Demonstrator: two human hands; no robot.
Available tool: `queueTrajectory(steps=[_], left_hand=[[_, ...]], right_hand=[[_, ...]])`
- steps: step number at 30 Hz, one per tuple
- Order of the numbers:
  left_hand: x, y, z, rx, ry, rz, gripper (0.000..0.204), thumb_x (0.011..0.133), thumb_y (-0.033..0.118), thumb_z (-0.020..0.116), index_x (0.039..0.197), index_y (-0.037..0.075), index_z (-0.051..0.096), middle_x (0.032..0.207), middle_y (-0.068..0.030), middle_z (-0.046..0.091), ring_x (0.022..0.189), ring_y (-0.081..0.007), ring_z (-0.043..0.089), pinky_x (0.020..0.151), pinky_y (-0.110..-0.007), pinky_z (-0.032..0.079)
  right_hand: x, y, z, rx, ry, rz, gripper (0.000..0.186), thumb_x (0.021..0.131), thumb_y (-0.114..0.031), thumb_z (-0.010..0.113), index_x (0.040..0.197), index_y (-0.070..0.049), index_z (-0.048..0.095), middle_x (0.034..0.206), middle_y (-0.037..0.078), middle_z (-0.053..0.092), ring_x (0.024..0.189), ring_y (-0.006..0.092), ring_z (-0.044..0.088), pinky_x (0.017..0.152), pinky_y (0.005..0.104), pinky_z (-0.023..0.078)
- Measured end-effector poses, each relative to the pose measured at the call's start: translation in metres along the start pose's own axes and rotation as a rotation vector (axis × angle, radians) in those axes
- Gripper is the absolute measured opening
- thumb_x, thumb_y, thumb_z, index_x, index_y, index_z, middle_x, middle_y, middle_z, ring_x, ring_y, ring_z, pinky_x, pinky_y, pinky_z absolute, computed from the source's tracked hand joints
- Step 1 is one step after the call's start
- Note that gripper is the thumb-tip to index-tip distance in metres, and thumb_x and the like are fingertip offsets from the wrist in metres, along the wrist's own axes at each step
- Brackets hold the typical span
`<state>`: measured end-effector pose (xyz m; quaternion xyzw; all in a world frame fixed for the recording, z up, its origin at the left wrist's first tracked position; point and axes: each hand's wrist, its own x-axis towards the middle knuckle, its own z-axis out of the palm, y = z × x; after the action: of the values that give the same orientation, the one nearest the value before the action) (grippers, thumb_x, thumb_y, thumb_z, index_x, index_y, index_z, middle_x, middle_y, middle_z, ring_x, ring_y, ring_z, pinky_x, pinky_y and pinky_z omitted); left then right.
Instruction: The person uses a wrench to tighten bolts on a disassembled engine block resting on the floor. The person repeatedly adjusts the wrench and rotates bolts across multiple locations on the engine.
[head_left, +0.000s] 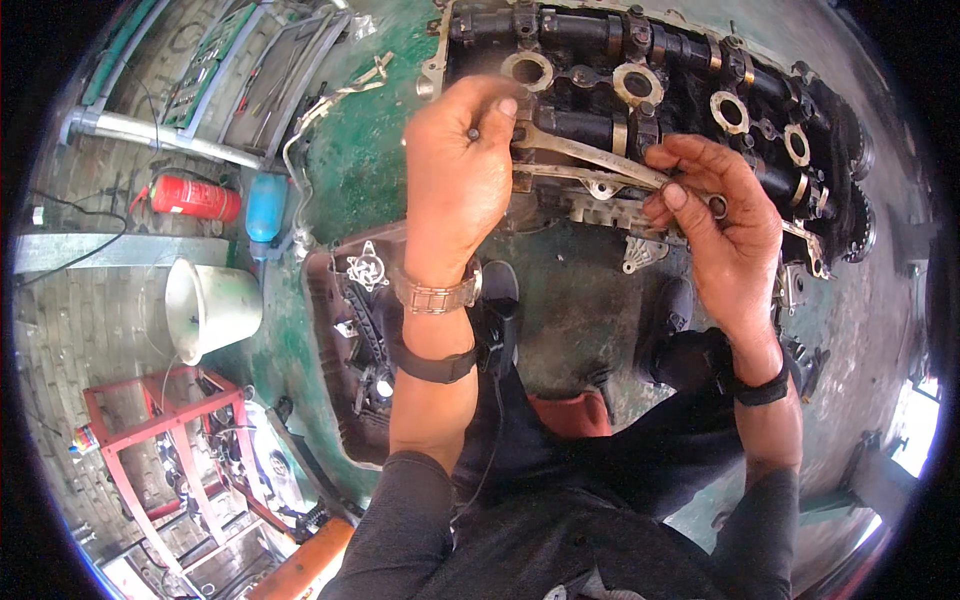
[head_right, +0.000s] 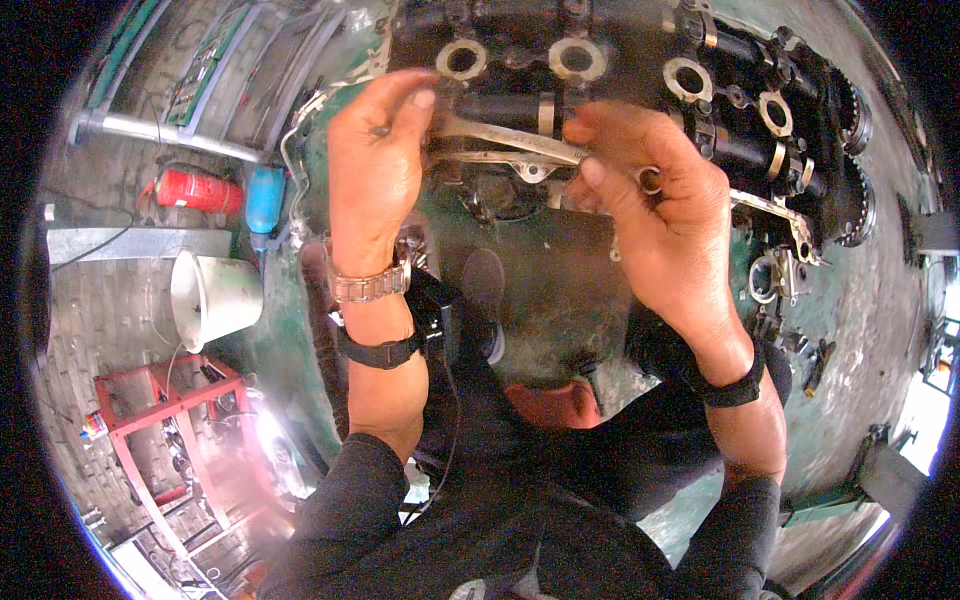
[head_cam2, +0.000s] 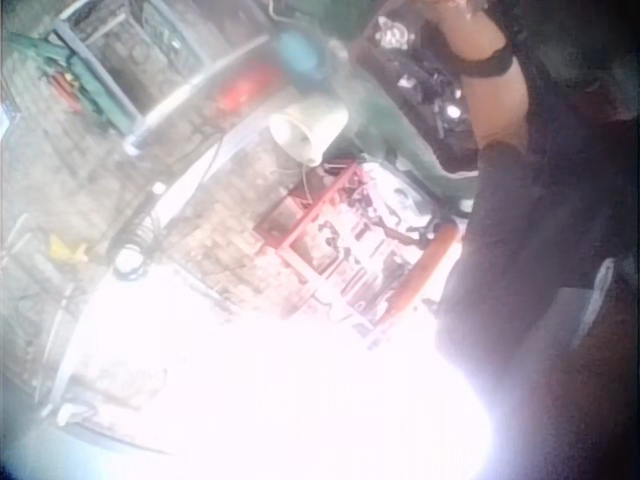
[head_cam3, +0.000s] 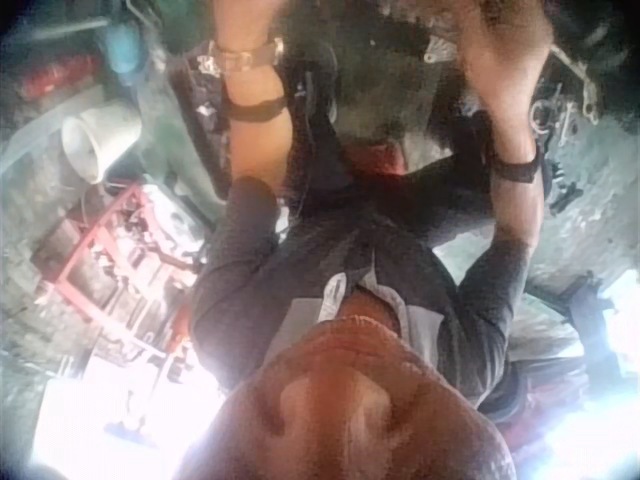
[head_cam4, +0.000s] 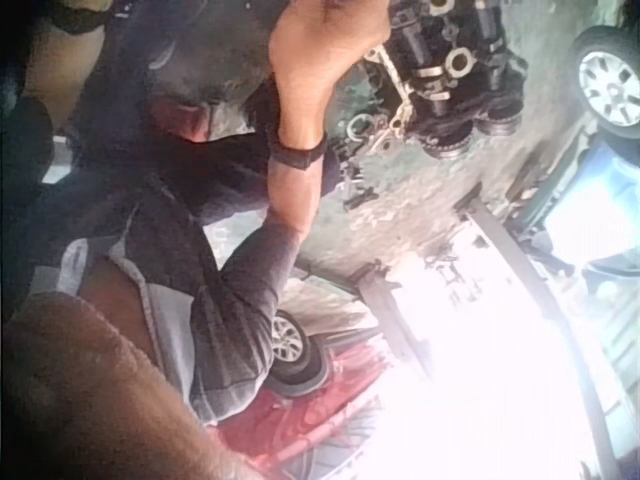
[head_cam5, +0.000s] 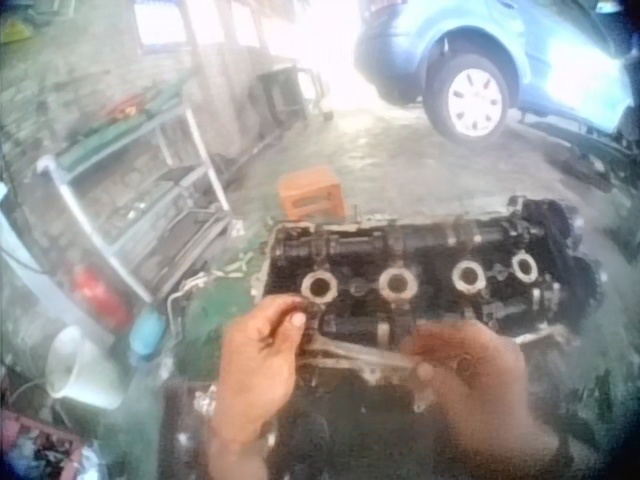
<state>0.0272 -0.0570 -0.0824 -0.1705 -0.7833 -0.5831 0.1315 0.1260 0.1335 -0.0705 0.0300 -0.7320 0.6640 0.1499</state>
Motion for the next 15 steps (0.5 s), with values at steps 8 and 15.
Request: queueTrajectory(steps=[8,15], left_hand=[[-0.002,0.004,-0.003,0.079,-0.034,-0.092,0.015,0.090,0.004,0.054,0.098,-0.002,0.065,0.082,-0.0146,0.067,0.073,-0.0194,0.061,0.071,-0.031,0.048],[0.000,-0.004,-0.003,0.041,-0.071,-0.076,0.020,0.093,0.003,0.051,0.107,-0.002,0.065,0.075,0.0035,0.057,0.061,-0.0038,0.042,0.054,-0.022,0.034]], right_hand=[[0.036,-0.002,-0.001,-0.039,0.103,-0.059,0.038,0.090,0.004,0.058,0.128,0.003,0.051,0.107,0.008,0.062,0.081,0.0109,0.061,0.071,0.0228,0.052],[0.066,0.003,0.011,0.031,0.194,-0.088,0.039,0.090,0.004,0.059,0.127,0.004,0.050,0.104,0.008,0.060,0.078,0.0105,0.060,0.069,0.0232,0.053]])
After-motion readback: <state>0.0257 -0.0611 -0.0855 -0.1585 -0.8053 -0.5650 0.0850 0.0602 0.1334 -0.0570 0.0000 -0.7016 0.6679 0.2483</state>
